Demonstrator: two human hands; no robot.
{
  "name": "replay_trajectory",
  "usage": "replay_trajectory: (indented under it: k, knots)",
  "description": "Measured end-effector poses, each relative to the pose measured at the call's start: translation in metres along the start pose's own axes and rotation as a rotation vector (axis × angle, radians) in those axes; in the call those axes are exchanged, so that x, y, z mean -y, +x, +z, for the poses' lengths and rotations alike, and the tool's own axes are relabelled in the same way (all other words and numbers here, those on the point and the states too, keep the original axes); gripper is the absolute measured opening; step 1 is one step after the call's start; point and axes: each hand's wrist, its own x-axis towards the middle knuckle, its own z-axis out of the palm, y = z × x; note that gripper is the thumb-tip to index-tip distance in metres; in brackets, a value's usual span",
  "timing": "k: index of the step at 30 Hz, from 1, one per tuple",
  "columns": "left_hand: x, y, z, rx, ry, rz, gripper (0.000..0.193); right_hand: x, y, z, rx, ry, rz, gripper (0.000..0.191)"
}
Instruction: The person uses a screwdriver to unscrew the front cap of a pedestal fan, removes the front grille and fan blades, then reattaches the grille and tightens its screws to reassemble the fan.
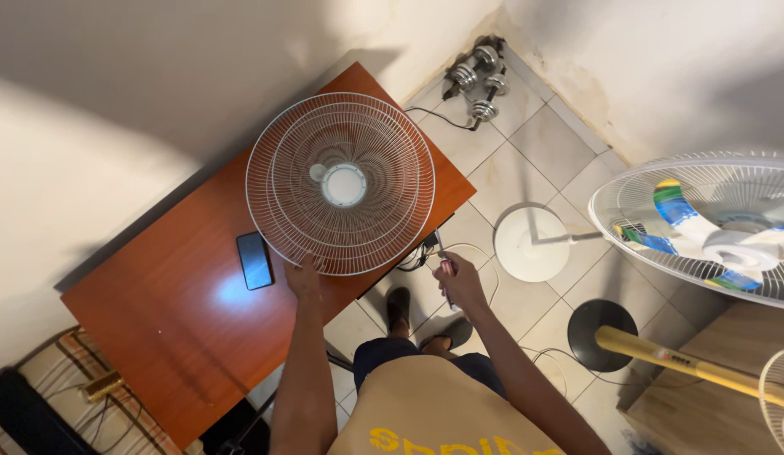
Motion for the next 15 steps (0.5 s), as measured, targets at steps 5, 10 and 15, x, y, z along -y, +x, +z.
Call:
replay_trajectory:
  k: [5, 10, 15]
  knots:
    - [0.002, -0.014, 0.007, -0.084, 0.002, -0.199, 0.049, -0.009, 0.005, -0.007, 0.249, 0.226, -0.026, 0.050]
    - [0.009, -0.019, -0.001, -0.123, -0.159, -0.552, 0.062, 0.008, 0.000, 0.000, 0.266, 0.241, -0.006, 0.041]
    - [0.018, -0.035, -0.004, -0.309, 0.169, -0.414, 0.066, 0.037, -0.014, 0.005, 0.282, 0.245, -0.001, 0.041]
